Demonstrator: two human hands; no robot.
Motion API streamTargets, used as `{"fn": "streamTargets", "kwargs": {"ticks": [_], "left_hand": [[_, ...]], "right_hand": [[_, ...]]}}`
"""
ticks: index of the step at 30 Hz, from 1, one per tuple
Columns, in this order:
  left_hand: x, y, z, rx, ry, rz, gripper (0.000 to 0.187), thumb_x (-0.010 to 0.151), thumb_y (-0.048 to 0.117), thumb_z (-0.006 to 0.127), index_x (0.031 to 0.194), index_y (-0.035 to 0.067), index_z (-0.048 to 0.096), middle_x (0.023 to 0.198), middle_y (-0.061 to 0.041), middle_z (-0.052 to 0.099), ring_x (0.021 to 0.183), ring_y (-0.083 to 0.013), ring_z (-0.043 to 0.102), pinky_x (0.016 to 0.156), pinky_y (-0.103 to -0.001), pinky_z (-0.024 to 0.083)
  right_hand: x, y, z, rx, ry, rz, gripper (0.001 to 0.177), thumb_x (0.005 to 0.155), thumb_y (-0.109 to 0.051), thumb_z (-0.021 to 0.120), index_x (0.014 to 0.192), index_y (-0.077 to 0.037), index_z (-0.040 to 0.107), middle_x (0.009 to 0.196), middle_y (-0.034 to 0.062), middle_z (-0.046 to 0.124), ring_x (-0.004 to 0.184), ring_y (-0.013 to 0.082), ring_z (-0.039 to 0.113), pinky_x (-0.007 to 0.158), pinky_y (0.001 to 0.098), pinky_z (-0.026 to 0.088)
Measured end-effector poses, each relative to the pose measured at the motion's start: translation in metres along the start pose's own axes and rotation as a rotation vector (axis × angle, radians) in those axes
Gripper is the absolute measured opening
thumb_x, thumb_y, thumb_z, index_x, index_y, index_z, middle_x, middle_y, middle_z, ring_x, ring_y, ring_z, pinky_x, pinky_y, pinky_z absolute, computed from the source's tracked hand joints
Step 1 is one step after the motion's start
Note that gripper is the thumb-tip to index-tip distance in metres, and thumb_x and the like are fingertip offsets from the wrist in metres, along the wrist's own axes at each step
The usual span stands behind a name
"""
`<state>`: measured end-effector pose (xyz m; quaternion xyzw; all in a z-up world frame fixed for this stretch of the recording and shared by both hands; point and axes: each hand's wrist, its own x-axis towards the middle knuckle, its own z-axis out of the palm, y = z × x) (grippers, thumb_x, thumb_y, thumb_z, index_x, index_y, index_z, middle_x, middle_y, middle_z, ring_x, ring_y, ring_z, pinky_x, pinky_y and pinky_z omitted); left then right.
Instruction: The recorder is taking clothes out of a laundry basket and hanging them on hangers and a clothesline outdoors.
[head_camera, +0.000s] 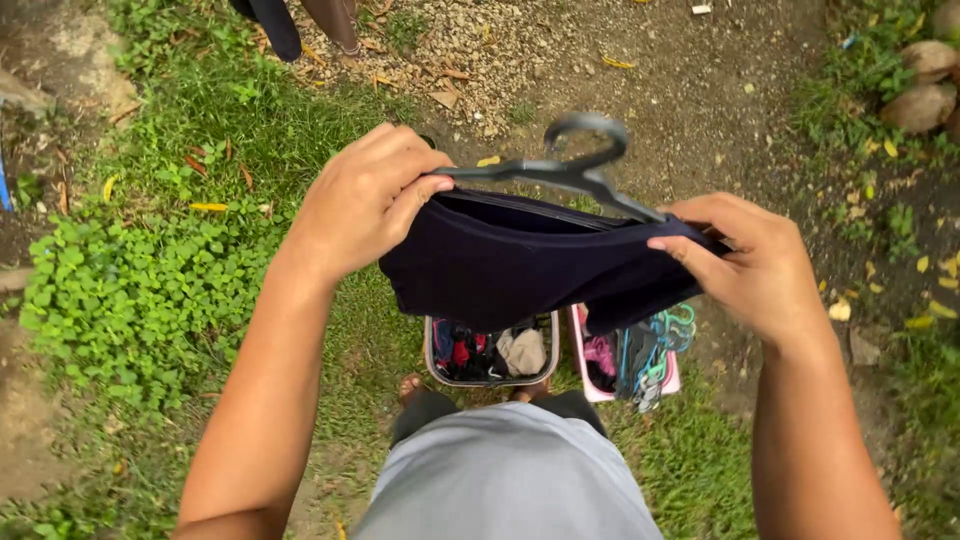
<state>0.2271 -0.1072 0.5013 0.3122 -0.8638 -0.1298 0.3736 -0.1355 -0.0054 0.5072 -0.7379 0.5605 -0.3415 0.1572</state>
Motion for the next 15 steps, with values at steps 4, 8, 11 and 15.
{"fn": "streamTargets", "kwargs": {"ticks": [4,8,11,15], "left_hand": [[0.021,0.007,0.012,0.051,0.038,-0.031,0.014,0.098,0.014,0.073,0.106,0.003,0.071,0.097,-0.009,0.067,0.094,-0.0314,0.064,0.082,-0.043,0.052],[0.042,0.029,0.017,0.203,0.138,-0.062,0.015,0.097,0.016,0.073,0.107,0.005,0.072,0.097,-0.009,0.068,0.097,-0.0316,0.064,0.086,-0.044,0.051],[0.056,0.032,0.024,0.265,0.245,-0.063,0.015,0.097,0.016,0.073,0.108,0.006,0.072,0.099,-0.009,0.069,0.099,-0.0318,0.064,0.088,-0.044,0.05],[0.066,0.01,0.043,0.224,0.288,-0.121,0.017,0.097,0.017,0.071,0.11,0.005,0.072,0.101,-0.011,0.07,0.1,-0.0327,0.065,0.089,-0.044,0.051]], "right_hand": [[0.021,0.02,-0.014,-0.001,-0.057,-0.014,0.026,0.09,-0.013,0.079,0.113,-0.003,0.074,0.1,0.0099,0.077,0.087,0.015,0.072,0.077,0.0296,0.056],[0.035,0.023,-0.032,-0.003,0.045,-0.096,0.024,0.094,-0.01,0.077,0.117,-0.005,0.073,0.101,0.0106,0.077,0.087,0.0168,0.074,0.074,0.028,0.058],[0.051,0.016,-0.043,-0.101,0.168,-0.26,0.027,0.095,-0.01,0.077,0.12,-0.006,0.072,0.104,0.0118,0.076,0.087,0.0212,0.074,0.075,0.0295,0.057],[0.07,0.017,-0.041,-0.297,0.243,-0.373,0.026,0.094,-0.017,0.078,0.118,-0.012,0.075,0.1,0.0077,0.075,0.081,0.0246,0.073,0.07,0.0324,0.055]]}}
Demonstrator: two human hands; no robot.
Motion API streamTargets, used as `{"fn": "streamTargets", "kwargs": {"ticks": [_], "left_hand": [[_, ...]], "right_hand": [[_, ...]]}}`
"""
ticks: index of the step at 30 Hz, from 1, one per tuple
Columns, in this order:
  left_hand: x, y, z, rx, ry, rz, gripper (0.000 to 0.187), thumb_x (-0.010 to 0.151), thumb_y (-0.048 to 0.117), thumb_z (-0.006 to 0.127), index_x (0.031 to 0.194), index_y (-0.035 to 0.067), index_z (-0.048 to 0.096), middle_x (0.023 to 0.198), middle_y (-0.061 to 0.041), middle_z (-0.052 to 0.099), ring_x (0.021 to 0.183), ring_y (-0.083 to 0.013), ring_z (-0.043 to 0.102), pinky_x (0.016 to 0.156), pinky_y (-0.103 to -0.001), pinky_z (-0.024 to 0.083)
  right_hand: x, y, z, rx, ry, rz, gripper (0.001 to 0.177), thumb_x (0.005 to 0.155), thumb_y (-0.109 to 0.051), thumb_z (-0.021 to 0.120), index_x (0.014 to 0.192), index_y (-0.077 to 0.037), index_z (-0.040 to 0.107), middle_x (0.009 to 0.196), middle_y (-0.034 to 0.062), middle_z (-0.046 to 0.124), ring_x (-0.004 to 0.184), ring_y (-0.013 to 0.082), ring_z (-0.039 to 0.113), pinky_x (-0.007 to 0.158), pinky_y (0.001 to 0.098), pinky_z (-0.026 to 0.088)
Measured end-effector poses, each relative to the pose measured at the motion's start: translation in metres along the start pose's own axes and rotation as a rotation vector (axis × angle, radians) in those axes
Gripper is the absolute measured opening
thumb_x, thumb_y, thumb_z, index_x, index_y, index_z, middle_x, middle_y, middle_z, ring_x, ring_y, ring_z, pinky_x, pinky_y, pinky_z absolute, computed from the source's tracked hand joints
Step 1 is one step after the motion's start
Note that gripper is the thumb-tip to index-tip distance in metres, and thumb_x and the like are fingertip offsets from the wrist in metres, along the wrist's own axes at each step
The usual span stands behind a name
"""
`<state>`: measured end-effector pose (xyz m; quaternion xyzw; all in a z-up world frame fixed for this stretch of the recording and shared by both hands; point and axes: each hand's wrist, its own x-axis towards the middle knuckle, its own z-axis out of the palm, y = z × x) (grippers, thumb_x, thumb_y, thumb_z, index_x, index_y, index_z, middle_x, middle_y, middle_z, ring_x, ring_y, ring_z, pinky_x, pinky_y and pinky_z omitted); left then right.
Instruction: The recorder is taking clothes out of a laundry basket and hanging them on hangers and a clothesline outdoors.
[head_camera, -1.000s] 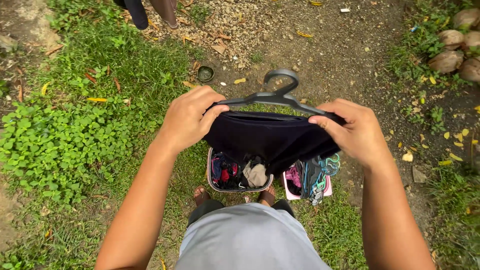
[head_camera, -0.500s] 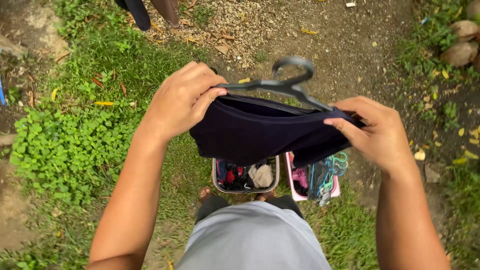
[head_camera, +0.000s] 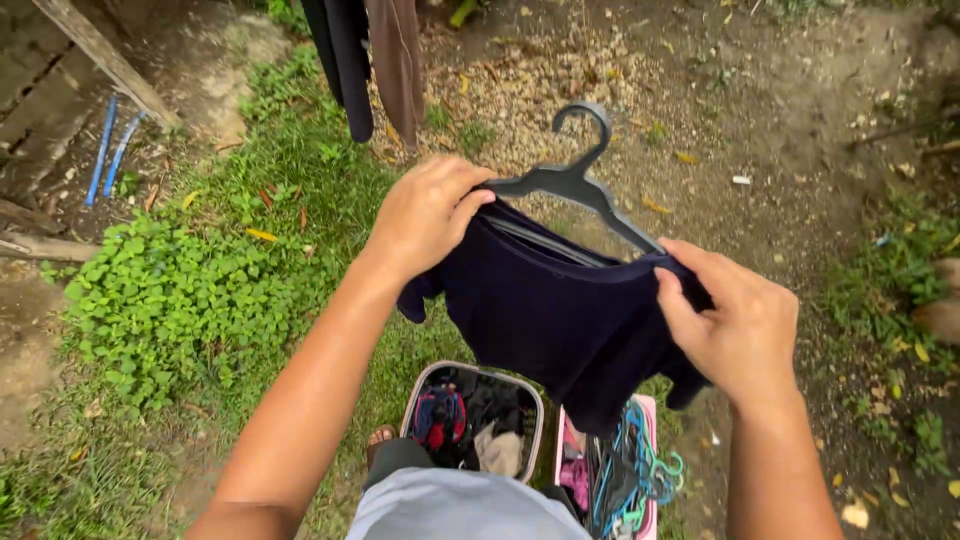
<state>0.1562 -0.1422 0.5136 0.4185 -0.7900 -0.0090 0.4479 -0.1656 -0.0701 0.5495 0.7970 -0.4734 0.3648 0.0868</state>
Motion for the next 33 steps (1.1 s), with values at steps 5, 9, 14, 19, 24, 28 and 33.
{"fn": "streamTargets", "kwargs": {"ticks": [5,9,14,19,24,28,33], "left_hand": [[0.012,-0.029,0.025,-0.06,0.018,-0.03,0.021,0.098,0.017,0.069,0.115,0.005,0.072,0.105,-0.012,0.071,0.103,-0.0335,0.066,0.091,-0.045,0.052],[0.032,-0.06,0.04,-0.087,0.085,0.0,0.023,0.097,0.017,0.071,0.117,0.005,0.073,0.115,-0.013,0.072,0.112,-0.0336,0.066,0.097,-0.043,0.052],[0.084,-0.079,0.037,-0.123,0.234,0.062,0.028,0.096,0.014,0.071,0.122,0.002,0.07,0.125,-0.016,0.069,0.122,-0.0351,0.064,0.104,-0.043,0.051],[0.155,-0.083,0.012,-0.166,0.348,0.131,0.038,0.093,0.016,0.069,0.127,-0.001,0.067,0.137,-0.021,0.064,0.128,-0.0378,0.06,0.109,-0.043,0.049],[0.229,-0.087,-0.015,-0.266,0.261,0.081,0.055,0.096,0.033,0.064,0.137,-0.004,0.059,0.148,-0.025,0.054,0.138,-0.039,0.051,0.115,-0.043,0.04],[0.274,-0.08,-0.044,-0.292,0.31,0.11,0.061,0.099,0.036,0.061,0.14,-0.009,0.053,0.151,-0.029,0.049,0.142,-0.0405,0.047,0.118,-0.043,0.037],[0.31,-0.086,-0.075,-0.402,0.394,0.103,0.066,0.101,0.036,0.056,0.144,-0.012,0.048,0.152,-0.032,0.047,0.144,-0.0419,0.046,0.12,-0.042,0.036]], "right_hand": [[0.013,-0.011,0.017,-0.147,0.001,0.119,0.025,0.09,-0.023,0.08,0.114,-0.016,0.078,0.091,0.0046,0.076,0.065,0.0226,0.068,0.06,0.0346,0.051],[0.027,-0.022,0.035,-0.205,0.043,0.187,0.026,0.089,-0.024,0.079,0.115,-0.018,0.079,0.09,0.0043,0.075,0.063,0.0217,0.067,0.06,0.0344,0.052],[0.075,-0.056,0.049,-0.255,0.219,0.212,0.028,0.09,-0.025,0.077,0.117,-0.019,0.078,0.096,0.0052,0.076,0.065,0.0216,0.068,0.062,0.0329,0.053],[0.16,-0.078,0.041,-0.363,0.361,0.285,0.028,0.088,-0.024,0.076,0.117,-0.023,0.078,0.096,0.0045,0.078,0.061,0.0214,0.068,0.058,0.0334,0.053],[0.249,-0.09,0.03,-0.525,0.472,0.136,0.025,0.093,-0.027,0.074,0.118,-0.024,0.078,0.097,0.0038,0.076,0.074,0.0264,0.071,0.065,0.0387,0.055],[0.329,-0.096,0.022,-0.685,0.505,0.046,0.023,0.095,-0.025,0.074,0.117,-0.024,0.078,0.084,0.0049,0.071,0.069,0.0311,0.069,0.061,0.0437,0.053],[0.43,-0.096,0.025,-0.713,0.578,-0.159,0.022,0.097,-0.02,0.071,0.119,-0.021,0.076,0.087,0.0082,0.072,0.07,0.0334,0.069,0.06,0.0467,0.052]]}}
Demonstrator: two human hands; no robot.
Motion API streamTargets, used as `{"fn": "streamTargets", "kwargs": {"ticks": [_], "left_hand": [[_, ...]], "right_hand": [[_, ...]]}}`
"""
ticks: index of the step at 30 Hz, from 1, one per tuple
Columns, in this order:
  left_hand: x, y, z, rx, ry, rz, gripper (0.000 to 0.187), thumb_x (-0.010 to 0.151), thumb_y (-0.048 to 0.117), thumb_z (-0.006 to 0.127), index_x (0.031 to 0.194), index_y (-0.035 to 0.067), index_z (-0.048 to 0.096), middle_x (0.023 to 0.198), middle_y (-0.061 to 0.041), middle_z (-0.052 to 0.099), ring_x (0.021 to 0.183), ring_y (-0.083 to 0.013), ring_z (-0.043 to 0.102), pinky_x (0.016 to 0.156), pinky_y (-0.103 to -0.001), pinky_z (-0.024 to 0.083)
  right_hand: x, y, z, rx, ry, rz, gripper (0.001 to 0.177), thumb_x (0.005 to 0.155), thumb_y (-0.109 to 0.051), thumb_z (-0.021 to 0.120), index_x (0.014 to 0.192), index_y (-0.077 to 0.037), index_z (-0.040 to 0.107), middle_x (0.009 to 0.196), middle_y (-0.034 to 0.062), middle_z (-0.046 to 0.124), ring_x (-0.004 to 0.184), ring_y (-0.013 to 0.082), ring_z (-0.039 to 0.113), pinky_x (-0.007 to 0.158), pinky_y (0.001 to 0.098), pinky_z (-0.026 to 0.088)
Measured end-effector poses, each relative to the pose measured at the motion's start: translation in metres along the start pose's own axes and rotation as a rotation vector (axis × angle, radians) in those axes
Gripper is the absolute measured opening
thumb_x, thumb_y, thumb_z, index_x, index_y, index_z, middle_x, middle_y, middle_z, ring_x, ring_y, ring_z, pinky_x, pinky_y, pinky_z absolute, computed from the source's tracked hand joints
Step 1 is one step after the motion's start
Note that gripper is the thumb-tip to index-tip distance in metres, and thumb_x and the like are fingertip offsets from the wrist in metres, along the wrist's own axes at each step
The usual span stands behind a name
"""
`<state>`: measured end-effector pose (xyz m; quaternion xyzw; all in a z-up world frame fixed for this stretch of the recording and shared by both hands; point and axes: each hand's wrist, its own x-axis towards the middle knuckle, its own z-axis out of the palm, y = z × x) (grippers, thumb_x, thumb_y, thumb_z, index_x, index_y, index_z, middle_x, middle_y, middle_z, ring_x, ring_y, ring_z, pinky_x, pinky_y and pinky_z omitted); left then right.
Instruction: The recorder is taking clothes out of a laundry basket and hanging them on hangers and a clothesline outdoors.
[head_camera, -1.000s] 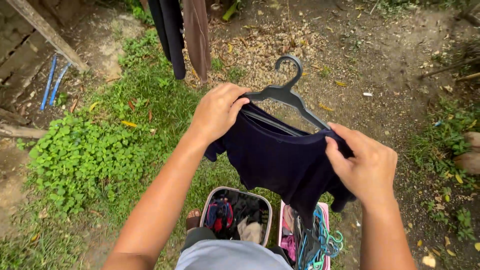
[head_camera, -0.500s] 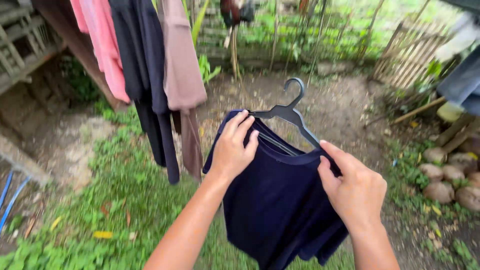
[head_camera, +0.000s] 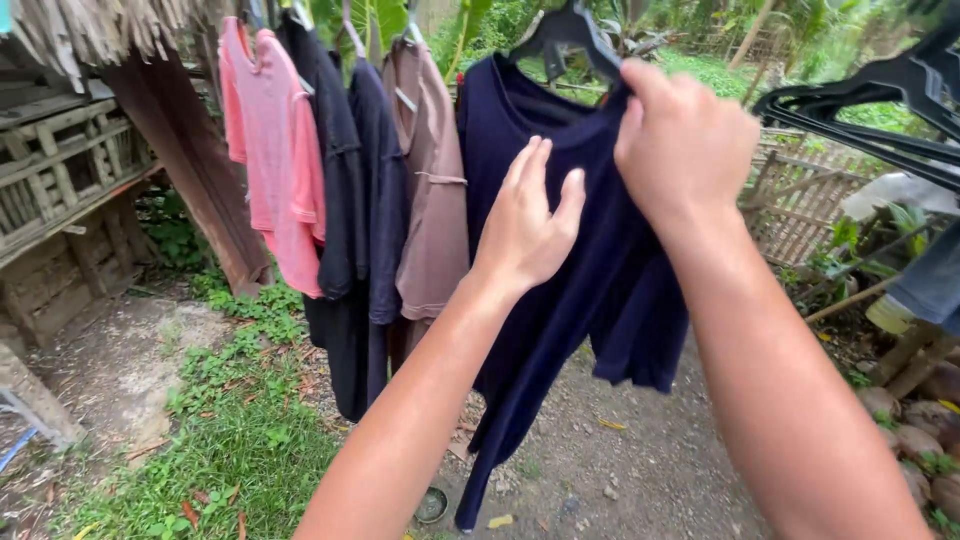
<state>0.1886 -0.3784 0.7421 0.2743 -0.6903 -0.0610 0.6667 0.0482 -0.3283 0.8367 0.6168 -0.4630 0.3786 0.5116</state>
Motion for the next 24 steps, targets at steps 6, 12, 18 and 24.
{"fn": "streamTargets", "kwargs": {"ticks": [6,12,18,24], "left_hand": [[0.013,-0.015,-0.02,-0.034,0.031,0.002,0.062,0.103,0.035,0.052,0.143,-0.013,0.048,0.151,-0.032,0.049,0.145,-0.0427,0.046,0.122,-0.042,0.035],[0.006,-0.028,-0.035,-0.034,0.015,-0.039,0.058,0.102,0.032,0.051,0.142,-0.011,0.05,0.15,-0.031,0.05,0.143,-0.0415,0.048,0.12,-0.043,0.036],[-0.013,-0.036,-0.04,-0.073,0.0,-0.079,0.054,0.102,0.028,0.051,0.141,-0.008,0.053,0.146,-0.028,0.056,0.139,-0.0399,0.053,0.118,-0.042,0.04],[-0.024,-0.031,-0.042,-0.103,-0.014,-0.043,0.049,0.1,0.023,0.055,0.139,-0.006,0.055,0.143,-0.026,0.059,0.135,-0.0391,0.057,0.115,-0.041,0.044]], "right_hand": [[0.071,-0.014,0.081,-0.11,0.052,-0.072,0.022,0.091,-0.014,0.068,0.109,-0.021,0.078,0.084,0.0092,0.074,0.072,0.0335,0.072,0.061,0.0461,0.055],[0.067,-0.036,0.124,-0.11,-0.149,-0.006,0.017,0.086,-0.013,0.066,0.098,-0.016,0.076,0.082,0.0139,0.075,0.075,0.0353,0.074,0.064,0.0464,0.057],[0.043,-0.046,0.121,-0.056,-0.252,0.046,0.021,0.089,-0.011,0.064,0.108,-0.015,0.071,0.081,0.0144,0.073,0.074,0.0368,0.073,0.062,0.049,0.056],[0.035,-0.053,0.087,0.039,-0.247,0.033,0.035,0.086,-0.019,0.071,0.12,-0.012,0.063,0.1,0.0158,0.071,0.082,0.0399,0.072,0.066,0.0525,0.054]]}}
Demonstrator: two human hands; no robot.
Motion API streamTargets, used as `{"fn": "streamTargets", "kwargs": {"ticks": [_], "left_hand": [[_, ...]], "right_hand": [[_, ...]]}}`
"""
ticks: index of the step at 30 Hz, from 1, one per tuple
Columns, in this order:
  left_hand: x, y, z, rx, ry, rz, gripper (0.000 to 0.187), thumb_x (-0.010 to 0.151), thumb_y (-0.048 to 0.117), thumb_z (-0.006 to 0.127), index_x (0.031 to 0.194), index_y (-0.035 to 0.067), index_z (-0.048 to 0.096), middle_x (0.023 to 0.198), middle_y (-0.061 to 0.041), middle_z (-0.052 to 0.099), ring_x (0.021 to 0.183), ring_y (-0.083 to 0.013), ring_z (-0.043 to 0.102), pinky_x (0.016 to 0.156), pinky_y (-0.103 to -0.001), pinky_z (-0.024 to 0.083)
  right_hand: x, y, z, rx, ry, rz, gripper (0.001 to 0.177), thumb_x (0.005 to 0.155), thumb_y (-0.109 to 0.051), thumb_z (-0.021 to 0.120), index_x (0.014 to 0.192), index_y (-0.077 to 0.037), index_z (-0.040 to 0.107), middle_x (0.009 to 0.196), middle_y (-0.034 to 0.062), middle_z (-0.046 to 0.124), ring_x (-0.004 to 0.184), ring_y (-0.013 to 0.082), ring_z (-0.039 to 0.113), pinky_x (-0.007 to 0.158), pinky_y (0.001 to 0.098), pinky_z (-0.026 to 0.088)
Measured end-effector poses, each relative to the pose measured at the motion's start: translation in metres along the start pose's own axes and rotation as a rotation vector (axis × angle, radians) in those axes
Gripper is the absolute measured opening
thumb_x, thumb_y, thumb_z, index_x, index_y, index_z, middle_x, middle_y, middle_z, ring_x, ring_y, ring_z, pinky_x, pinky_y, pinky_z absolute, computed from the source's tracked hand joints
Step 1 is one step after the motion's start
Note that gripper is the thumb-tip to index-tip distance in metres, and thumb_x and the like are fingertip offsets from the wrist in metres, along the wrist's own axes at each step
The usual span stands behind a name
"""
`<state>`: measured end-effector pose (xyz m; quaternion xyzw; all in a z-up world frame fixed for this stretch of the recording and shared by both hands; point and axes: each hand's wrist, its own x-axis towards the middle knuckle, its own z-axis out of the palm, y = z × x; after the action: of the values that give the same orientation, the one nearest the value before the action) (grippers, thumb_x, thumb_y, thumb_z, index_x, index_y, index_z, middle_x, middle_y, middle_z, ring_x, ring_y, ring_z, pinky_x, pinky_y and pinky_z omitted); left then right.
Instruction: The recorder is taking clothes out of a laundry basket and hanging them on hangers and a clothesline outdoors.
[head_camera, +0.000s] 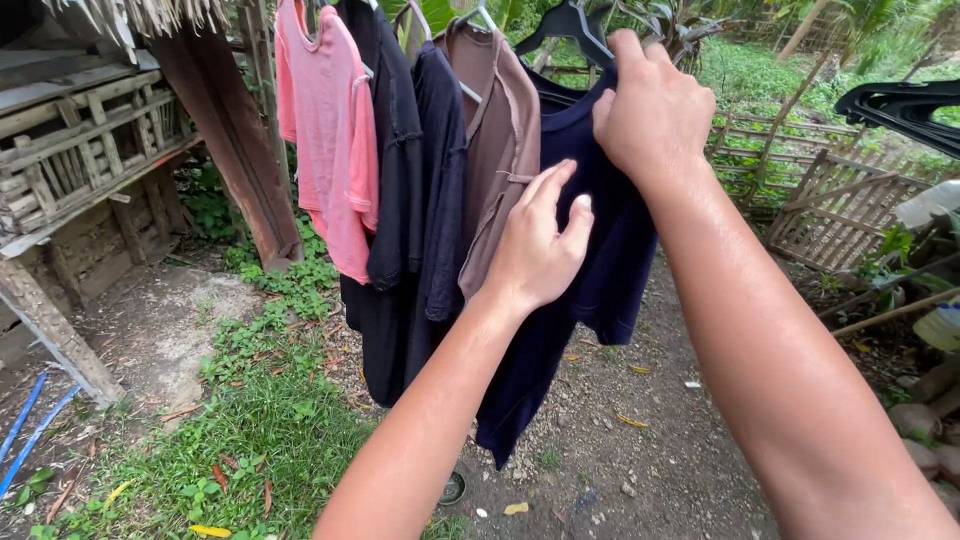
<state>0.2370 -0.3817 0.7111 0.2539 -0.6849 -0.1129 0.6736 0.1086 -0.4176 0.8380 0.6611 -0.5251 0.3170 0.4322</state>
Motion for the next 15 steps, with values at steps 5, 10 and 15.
{"fn": "streamTargets", "kwargs": {"ticks": [5,10,15], "left_hand": [[-0.018,0.018,-0.009,-0.049,-0.027,-0.018,0.049,0.098,0.019,0.057,0.14,-0.005,0.054,0.143,-0.025,0.06,0.134,-0.0389,0.058,0.114,-0.041,0.045],[-0.075,0.038,-0.01,-0.096,-0.082,-0.045,0.048,0.096,0.013,0.058,0.141,-0.003,0.054,0.143,-0.022,0.059,0.136,-0.0383,0.059,0.116,-0.041,0.046],[-0.182,0.041,0.0,-0.025,-0.259,-0.032,0.048,0.093,0.009,0.061,0.14,0.002,0.054,0.144,-0.019,0.058,0.14,-0.0392,0.056,0.119,-0.042,0.044]], "right_hand": [[-0.041,-0.011,-0.036,0.162,0.083,-0.028,0.057,0.088,-0.021,0.075,0.14,-0.009,0.056,0.118,0.0192,0.063,0.098,0.04,0.067,0.07,0.0529,0.053],[-0.15,-0.009,-0.069,0.299,0.263,-0.11,0.049,0.091,-0.005,0.072,0.136,-0.006,0.053,0.129,0.0159,0.057,0.124,0.0371,0.056,0.106,0.0449,0.046],[-0.313,-0.012,-0.082,0.49,-0.021,0.129,0.041,0.087,0.0,0.07,0.125,-0.005,0.057,0.121,0.0152,0.061,0.116,0.035,0.059,0.101,0.0433,0.047]]}}
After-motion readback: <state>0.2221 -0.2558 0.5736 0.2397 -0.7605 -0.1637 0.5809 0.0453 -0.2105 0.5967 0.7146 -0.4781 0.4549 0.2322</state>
